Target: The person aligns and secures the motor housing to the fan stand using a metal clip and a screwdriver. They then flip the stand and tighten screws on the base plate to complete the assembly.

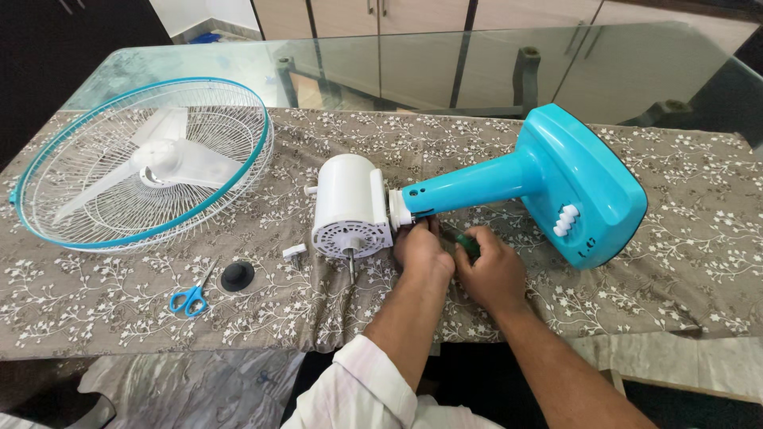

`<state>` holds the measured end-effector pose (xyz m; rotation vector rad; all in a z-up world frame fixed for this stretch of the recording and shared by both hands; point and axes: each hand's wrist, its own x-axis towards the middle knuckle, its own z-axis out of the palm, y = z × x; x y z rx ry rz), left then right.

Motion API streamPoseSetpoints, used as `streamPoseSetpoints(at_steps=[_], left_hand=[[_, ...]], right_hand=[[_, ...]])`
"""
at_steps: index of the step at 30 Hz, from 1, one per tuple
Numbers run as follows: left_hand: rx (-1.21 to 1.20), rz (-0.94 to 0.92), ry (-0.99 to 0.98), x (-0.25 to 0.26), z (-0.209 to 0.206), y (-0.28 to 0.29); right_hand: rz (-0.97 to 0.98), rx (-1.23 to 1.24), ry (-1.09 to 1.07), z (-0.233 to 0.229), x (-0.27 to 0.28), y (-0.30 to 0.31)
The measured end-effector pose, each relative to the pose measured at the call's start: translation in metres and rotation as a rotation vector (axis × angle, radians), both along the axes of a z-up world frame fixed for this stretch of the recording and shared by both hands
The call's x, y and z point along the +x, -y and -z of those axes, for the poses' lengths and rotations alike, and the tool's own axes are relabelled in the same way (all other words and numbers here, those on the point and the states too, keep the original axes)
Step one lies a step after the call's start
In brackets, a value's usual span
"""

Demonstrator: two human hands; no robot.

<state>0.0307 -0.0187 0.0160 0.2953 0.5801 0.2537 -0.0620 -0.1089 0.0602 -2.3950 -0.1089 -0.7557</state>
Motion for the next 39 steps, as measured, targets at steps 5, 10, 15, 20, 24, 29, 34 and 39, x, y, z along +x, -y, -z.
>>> streamPoseSetpoints(at_steps=[5, 10, 15, 20, 24, 29, 34, 39], left_hand=[[0.053, 0.011, -0.135, 0.003, -0.010, -0.001], [0.013, 0.005, 0.006, 0.002, -0.006, 0.000], [-0.066, 0.066, 0.081, -0.003, 0.014, -0.004], [-0.178, 0.169, 0.099, -0.002, 0.036, -0.008], [-0.301, 0.242, 0.205, -0.005, 0.043, -0.020], [-0.344, 0.281, 0.270, -0.018, 0.033, -0.030], [-0.313, 0.413, 0.424, -0.032, 0.022, -0.042], [-0.225, 0.515, 0.508, -0.039, 0.020, -0.049]], right_hand=[[-0.016, 0.005, 0.007, 0.000, -0.001, 0.001], [-0.022, 0.023, -0.024, 0.001, 0.000, 0.002], [-0.019, -0.003, -0.013, 0.001, 0.000, 0.002], [0.007, 0.004, -0.084, 0.002, 0.001, 0.003], [0.001, 0.002, -0.042, 0.002, 0.001, 0.002], [0.012, -0.005, -0.045, 0.000, 0.000, 0.000], [0.002, 0.014, -0.021, -0.004, -0.001, -0.001], [-0.077, 0.088, 0.003, 0.000, -0.001, 0.005]])
